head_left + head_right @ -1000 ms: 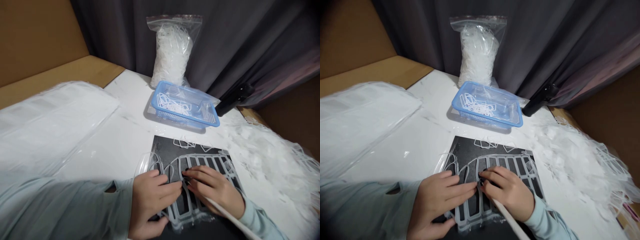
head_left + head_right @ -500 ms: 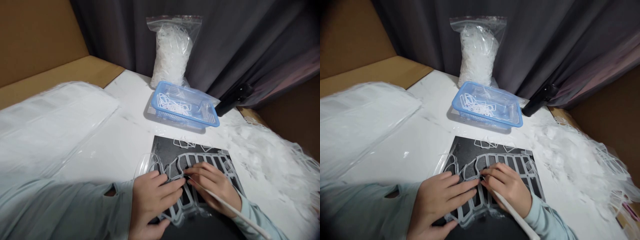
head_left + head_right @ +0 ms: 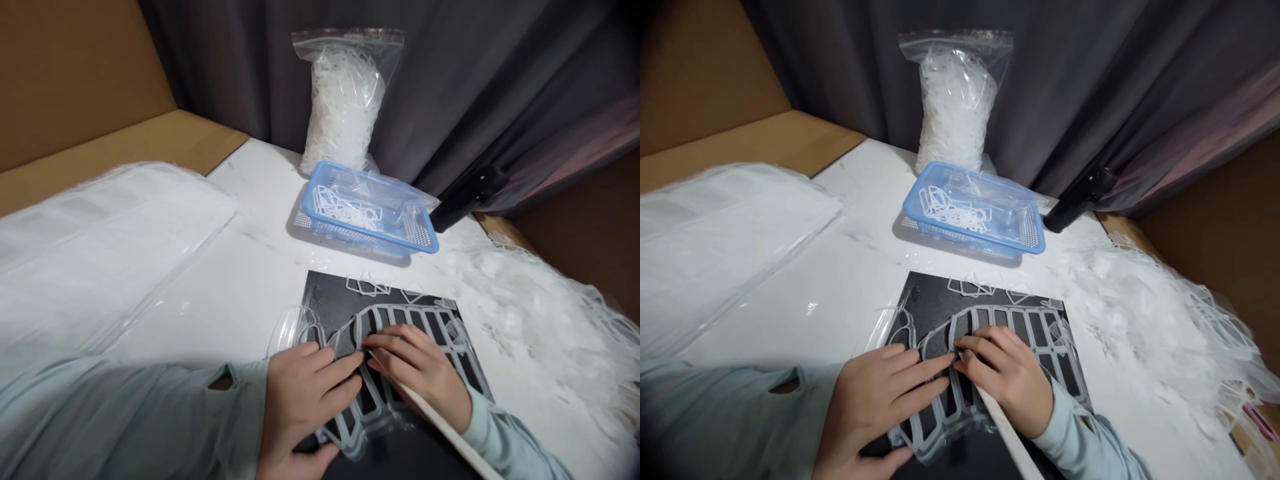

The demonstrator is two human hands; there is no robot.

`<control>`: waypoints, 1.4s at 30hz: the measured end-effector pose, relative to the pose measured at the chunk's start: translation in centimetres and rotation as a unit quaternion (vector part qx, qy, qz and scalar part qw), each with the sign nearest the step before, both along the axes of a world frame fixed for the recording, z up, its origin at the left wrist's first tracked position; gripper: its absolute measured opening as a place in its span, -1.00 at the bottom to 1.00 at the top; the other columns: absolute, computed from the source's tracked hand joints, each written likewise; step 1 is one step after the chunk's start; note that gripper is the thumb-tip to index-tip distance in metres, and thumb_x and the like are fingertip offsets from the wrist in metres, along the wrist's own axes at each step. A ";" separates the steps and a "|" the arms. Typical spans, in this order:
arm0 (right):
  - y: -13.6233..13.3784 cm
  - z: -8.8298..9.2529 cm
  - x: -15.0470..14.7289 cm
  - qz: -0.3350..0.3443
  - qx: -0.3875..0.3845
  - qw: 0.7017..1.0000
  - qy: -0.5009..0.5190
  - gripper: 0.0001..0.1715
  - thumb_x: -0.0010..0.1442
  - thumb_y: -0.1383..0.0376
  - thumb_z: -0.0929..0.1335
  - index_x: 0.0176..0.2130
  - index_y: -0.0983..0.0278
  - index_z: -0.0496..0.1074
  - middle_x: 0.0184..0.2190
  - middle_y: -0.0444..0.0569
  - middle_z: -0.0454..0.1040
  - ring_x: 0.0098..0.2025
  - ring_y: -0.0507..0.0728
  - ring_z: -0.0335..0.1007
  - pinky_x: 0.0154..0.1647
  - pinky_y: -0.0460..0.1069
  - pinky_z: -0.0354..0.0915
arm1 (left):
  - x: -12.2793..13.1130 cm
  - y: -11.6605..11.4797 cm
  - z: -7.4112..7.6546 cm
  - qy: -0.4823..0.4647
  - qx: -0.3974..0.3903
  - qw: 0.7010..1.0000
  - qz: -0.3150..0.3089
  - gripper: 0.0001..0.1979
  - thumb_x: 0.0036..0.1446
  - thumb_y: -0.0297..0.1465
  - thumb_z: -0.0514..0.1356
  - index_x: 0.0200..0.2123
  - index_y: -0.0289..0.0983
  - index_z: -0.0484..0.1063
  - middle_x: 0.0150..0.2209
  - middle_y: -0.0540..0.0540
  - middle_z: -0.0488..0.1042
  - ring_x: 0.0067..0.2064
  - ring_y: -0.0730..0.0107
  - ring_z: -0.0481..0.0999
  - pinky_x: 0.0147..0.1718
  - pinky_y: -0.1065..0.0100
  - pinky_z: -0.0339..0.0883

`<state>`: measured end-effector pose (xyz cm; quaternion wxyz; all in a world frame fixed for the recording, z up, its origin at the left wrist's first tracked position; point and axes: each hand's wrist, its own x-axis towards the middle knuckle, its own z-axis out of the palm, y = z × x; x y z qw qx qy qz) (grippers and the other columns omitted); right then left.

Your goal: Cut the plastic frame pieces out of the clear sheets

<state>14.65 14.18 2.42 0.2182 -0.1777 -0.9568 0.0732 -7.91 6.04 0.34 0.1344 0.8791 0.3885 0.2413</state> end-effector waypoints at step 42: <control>-1.1 -0.6 -0.8 -0.072 0.063 0.995 -0.012 -0.89 0.37 0.43 0.30 -0.22 0.30 0.42 -0.09 0.05 0.58 -0.08 0.23 0.41 0.08 0.25 0.17 | 0.2 0.2 0.9 0.036 -0.037 0.999 -0.003 -0.47 0.00 -0.21 0.29 0.05 -0.23 0.37 0.15 -0.10 0.44 -0.14 0.22 0.46 -0.19 0.17 0.32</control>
